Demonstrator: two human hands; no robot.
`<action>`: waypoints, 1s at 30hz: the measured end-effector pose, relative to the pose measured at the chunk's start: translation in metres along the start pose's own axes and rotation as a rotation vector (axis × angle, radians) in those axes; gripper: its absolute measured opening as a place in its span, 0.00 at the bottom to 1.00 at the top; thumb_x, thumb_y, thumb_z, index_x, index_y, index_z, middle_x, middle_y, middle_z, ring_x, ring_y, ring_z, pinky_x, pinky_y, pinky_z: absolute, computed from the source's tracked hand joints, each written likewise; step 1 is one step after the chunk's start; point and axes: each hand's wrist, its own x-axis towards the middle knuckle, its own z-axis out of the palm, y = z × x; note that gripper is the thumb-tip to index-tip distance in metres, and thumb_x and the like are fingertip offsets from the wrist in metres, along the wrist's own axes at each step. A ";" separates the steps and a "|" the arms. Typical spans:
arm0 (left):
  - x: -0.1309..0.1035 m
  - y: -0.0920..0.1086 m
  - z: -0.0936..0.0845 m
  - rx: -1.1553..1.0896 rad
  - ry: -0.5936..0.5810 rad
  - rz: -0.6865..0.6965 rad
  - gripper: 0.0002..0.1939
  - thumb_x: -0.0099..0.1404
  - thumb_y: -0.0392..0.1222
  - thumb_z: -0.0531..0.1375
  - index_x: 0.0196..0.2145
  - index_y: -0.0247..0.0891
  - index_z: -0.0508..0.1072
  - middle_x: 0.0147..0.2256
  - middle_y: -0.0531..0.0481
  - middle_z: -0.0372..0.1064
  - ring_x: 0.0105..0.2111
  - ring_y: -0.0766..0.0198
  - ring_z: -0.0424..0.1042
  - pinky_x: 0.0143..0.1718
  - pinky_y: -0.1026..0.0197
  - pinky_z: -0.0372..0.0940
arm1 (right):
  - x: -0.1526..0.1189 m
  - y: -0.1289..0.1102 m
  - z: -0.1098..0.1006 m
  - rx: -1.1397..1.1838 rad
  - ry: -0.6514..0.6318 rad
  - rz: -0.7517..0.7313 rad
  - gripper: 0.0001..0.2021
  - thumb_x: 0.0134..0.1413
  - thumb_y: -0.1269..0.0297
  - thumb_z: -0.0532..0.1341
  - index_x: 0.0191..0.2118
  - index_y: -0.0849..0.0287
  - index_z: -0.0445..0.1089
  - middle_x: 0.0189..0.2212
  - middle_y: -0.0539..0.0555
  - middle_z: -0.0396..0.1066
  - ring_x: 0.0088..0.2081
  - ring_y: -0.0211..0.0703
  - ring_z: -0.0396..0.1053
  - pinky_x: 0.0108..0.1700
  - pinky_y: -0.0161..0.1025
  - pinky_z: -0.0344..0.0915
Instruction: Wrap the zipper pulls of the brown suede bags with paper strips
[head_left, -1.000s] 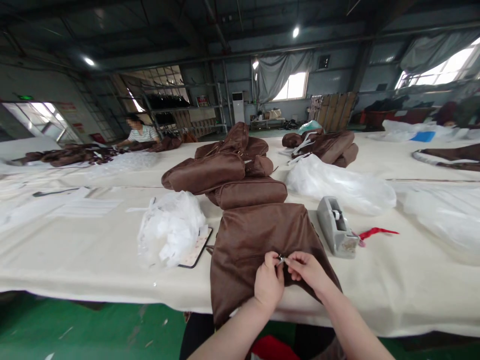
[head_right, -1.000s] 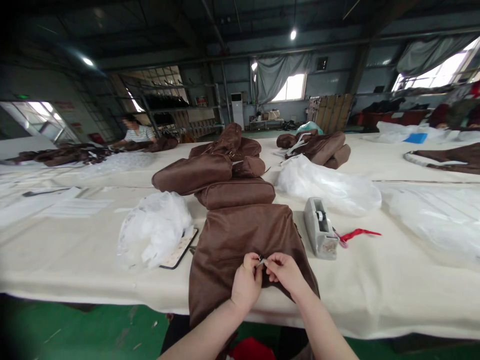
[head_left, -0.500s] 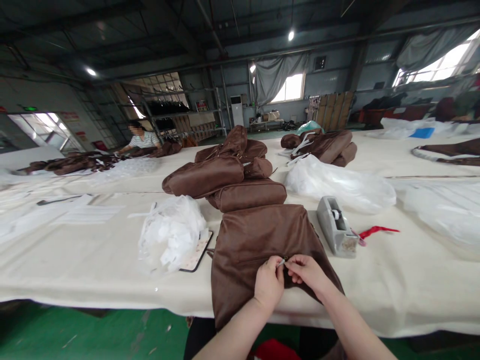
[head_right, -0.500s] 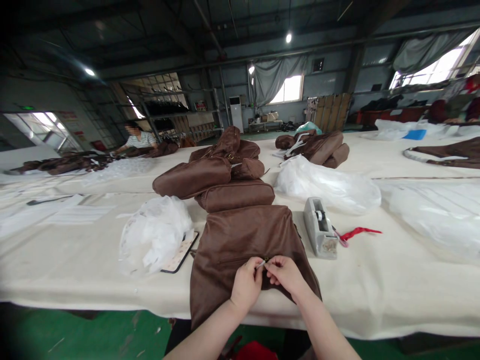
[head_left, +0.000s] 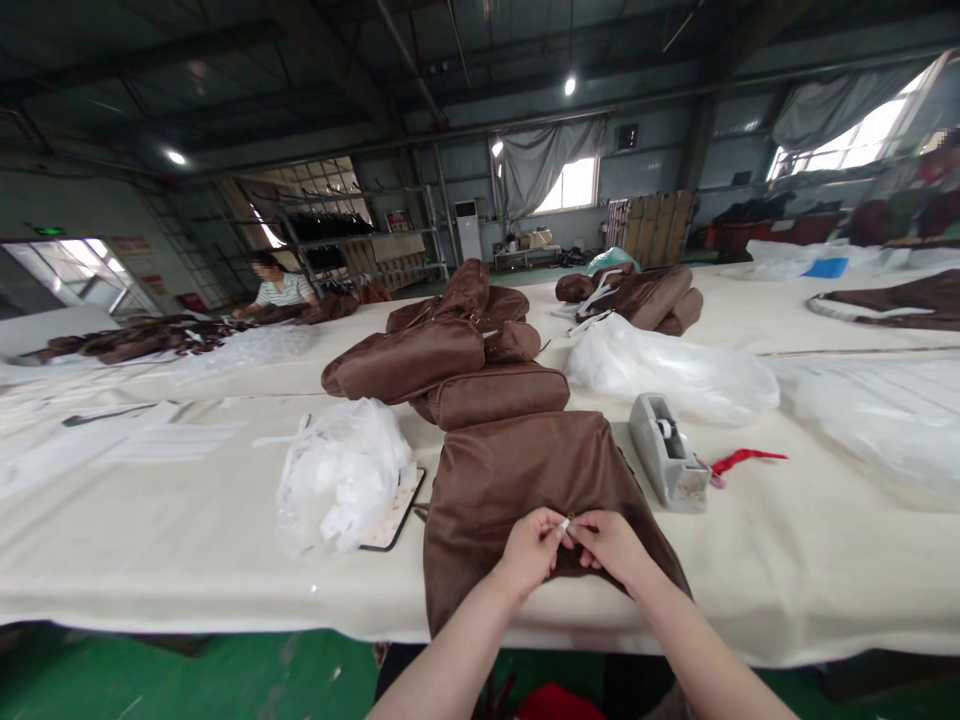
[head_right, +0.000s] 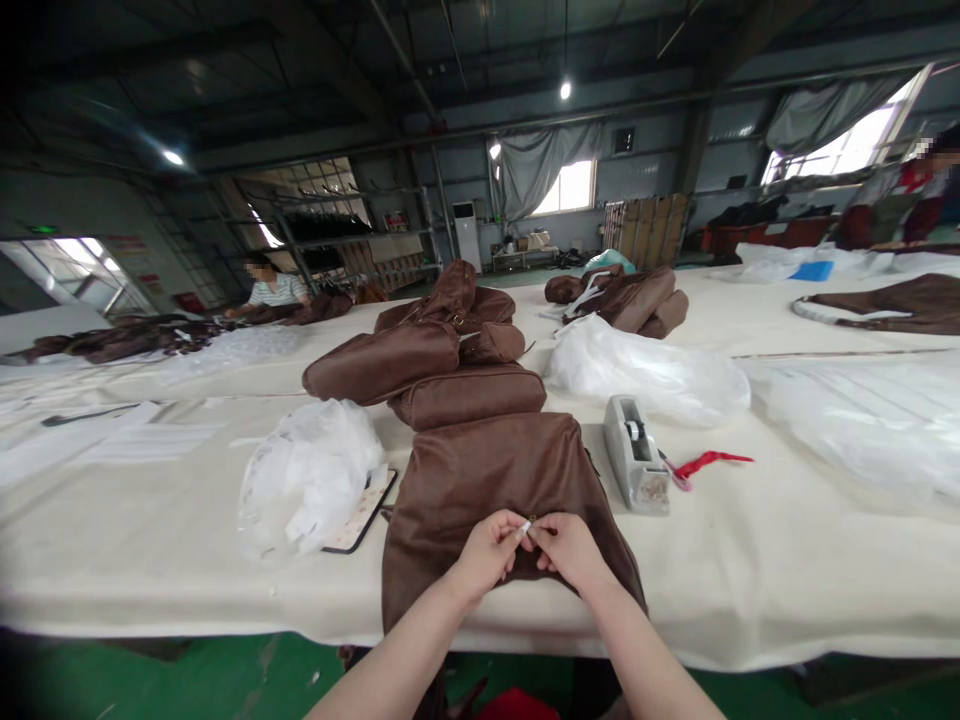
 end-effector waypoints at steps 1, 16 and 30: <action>0.000 0.000 0.001 -0.002 0.010 0.010 0.10 0.62 0.45 0.55 0.37 0.36 0.69 0.29 0.53 0.71 0.14 0.77 0.55 0.14 0.72 0.48 | 0.000 0.000 0.000 0.003 0.010 0.005 0.11 0.48 0.60 0.61 0.24 0.61 0.73 0.19 0.51 0.71 0.16 0.32 0.64 0.17 0.28 0.55; -0.005 -0.006 0.003 0.182 0.128 0.301 0.09 0.64 0.35 0.52 0.40 0.39 0.70 0.35 0.49 0.76 0.36 0.64 0.75 0.42 0.62 0.68 | -0.008 -0.022 0.009 0.403 0.013 0.100 0.14 0.37 0.55 0.63 0.18 0.58 0.61 0.14 0.43 0.55 0.14 0.26 0.41 0.16 0.33 0.34; -0.007 0.009 0.009 0.247 0.144 0.007 0.18 0.63 0.52 0.54 0.23 0.37 0.71 0.20 0.51 0.71 0.16 0.68 0.65 0.18 0.67 0.59 | -0.009 -0.017 0.001 0.581 -0.084 0.124 0.19 0.36 0.54 0.69 0.19 0.59 0.60 0.15 0.42 0.53 0.15 0.26 0.42 0.17 0.32 0.34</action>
